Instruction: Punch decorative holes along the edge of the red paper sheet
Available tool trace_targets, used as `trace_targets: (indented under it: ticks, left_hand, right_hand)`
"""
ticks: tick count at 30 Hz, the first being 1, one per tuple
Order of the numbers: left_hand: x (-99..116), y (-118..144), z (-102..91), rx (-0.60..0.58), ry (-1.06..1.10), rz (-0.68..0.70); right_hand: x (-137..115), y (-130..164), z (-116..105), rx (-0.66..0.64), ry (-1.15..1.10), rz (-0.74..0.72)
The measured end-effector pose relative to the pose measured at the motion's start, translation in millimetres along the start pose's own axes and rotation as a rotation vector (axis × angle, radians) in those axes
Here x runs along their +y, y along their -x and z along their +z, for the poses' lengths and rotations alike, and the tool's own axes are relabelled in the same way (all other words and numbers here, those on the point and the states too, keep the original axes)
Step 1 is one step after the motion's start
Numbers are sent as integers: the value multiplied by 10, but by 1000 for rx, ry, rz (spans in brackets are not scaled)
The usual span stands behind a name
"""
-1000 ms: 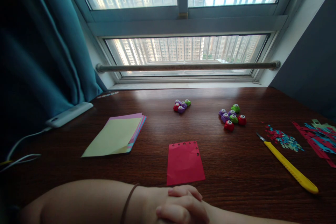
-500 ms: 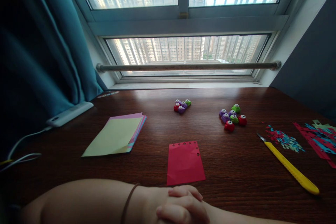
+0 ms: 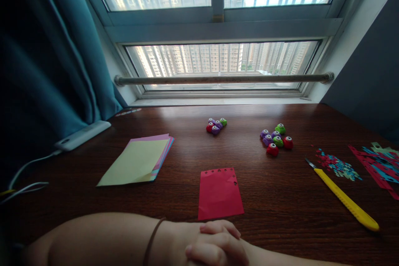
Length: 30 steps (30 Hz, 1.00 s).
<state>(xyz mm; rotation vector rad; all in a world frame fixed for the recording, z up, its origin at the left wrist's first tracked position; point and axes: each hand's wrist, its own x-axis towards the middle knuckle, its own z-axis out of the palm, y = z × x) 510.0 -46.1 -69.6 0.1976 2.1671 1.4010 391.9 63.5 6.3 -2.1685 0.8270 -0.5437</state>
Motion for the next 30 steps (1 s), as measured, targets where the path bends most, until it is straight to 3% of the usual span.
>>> trace_targets:
  ticks: [2, 5, 12, 14, 18, 23, 27, 30]
  left_hand:
    - [30, 51, 59, 94, -43, 31]
    - [42, 18, 96, 140, -18, 10]
    - [-57, -54, 46, -39, 0, -41]
    - [-74, -65, 63, 20, 31, -28]
    - [-97, -157, 107, 249, -46, 79]
    - [-130, -164, 113, 218, -256, 221]
    - [-85, -37, 127, 212, -212, 229]
    - [-73, -21, 125, 217, -160, 192]
  right_hand:
    - [-1, -5, 7, 20, 10, -9]
    - [11, -12, 21, 62, 26, -55]
    - [48, -16, 59, 95, -11, -70]
    - [61, -16, 66, 114, 28, -94]
    - [74, -15, 56, 81, 14, -96]
    - [60, -12, 11, 36, 34, -88]
    - [61, -9, -14, -24, -6, -57]
    - [83, -11, 2, 3, 7, -100]
